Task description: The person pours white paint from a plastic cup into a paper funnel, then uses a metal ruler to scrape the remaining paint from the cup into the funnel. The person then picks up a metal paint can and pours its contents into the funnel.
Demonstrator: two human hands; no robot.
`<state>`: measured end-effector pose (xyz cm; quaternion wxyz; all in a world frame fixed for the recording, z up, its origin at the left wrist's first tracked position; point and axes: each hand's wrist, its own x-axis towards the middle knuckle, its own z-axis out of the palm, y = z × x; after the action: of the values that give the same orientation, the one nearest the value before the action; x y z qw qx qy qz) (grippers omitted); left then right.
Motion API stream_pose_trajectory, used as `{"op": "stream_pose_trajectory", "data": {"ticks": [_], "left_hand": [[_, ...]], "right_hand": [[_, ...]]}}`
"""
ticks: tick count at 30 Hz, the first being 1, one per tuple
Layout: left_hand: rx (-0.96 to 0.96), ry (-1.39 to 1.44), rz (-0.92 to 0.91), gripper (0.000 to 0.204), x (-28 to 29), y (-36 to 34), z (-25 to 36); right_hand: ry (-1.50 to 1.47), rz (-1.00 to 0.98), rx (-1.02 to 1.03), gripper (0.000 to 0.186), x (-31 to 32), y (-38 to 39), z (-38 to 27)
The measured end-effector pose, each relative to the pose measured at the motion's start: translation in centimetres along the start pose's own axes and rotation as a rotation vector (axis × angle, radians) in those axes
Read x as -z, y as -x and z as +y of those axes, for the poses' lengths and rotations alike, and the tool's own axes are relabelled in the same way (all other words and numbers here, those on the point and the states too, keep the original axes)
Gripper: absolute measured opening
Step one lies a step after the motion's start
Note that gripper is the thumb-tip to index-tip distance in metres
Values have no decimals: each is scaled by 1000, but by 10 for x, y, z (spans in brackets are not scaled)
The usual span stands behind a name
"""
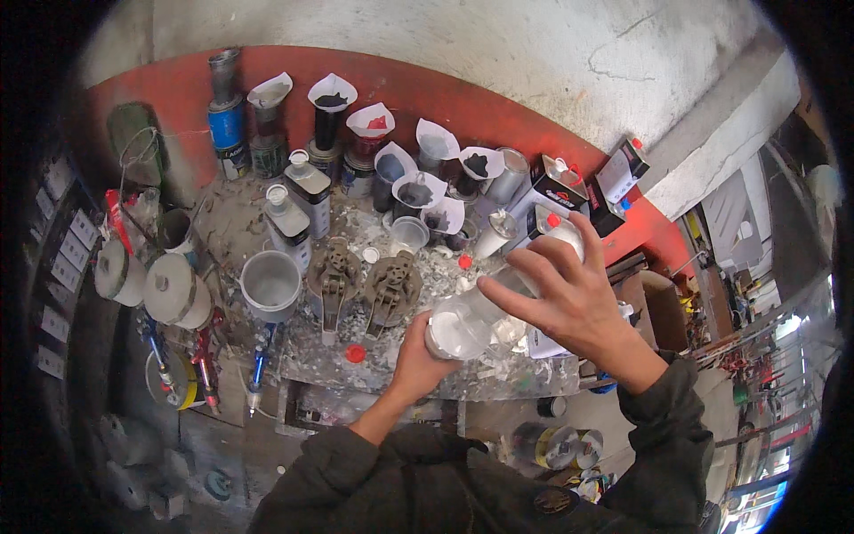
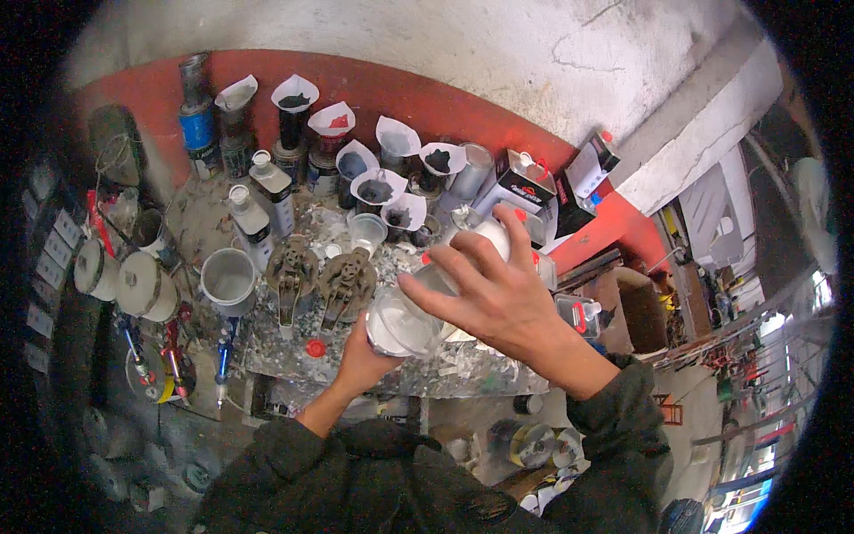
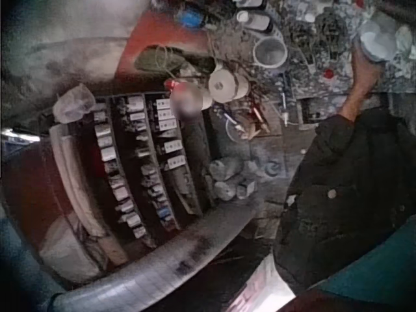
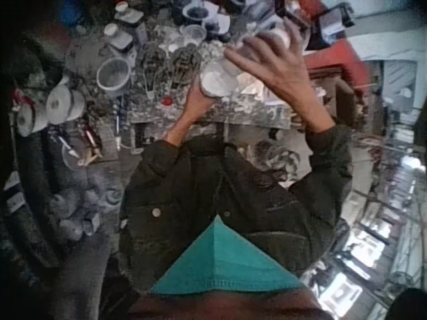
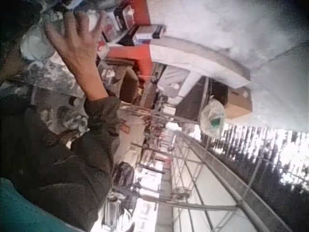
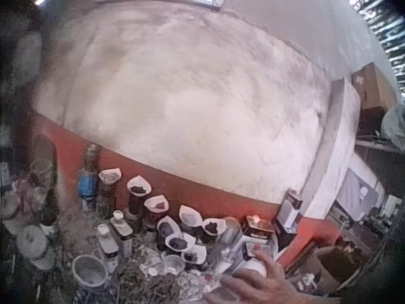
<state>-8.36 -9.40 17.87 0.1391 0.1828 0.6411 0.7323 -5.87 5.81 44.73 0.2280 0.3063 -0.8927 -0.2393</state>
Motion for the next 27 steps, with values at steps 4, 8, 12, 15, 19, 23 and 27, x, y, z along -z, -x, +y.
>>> {"op": "stream_pose_trajectory", "data": {"ticks": [4, 8, 12, 15, 19, 23, 27], "left_hand": [[32, 75, -14, 86, 2, 4, 10], [-11, 86, 11, 88, 8, 12, 24], [-38, 41, 21, 90, 15, 23, 29], [-45, -2, 28, 88, 20, 31, 24], [-28, 8, 21, 83, 21, 37, 29], [14, -27, 18, 80, 24, 44, 29], [89, -63, 21, 77, 23, 49, 28]], "right_hand": [[-195, -77, -133, 67, 3, 2, 0], [-592, -113, -347, 81, -9, 20, -5], [-950, -50, -470, 76, -40, 52, -20], [-1110, -46, -542, 75, -57, 66, -33], [-1220, -21, -589, 79, -74, 80, -46], [-1284, 7, -597, 83, -89, 89, -58], [-1401, 26, -638, 87, -104, 98, -69]]}}
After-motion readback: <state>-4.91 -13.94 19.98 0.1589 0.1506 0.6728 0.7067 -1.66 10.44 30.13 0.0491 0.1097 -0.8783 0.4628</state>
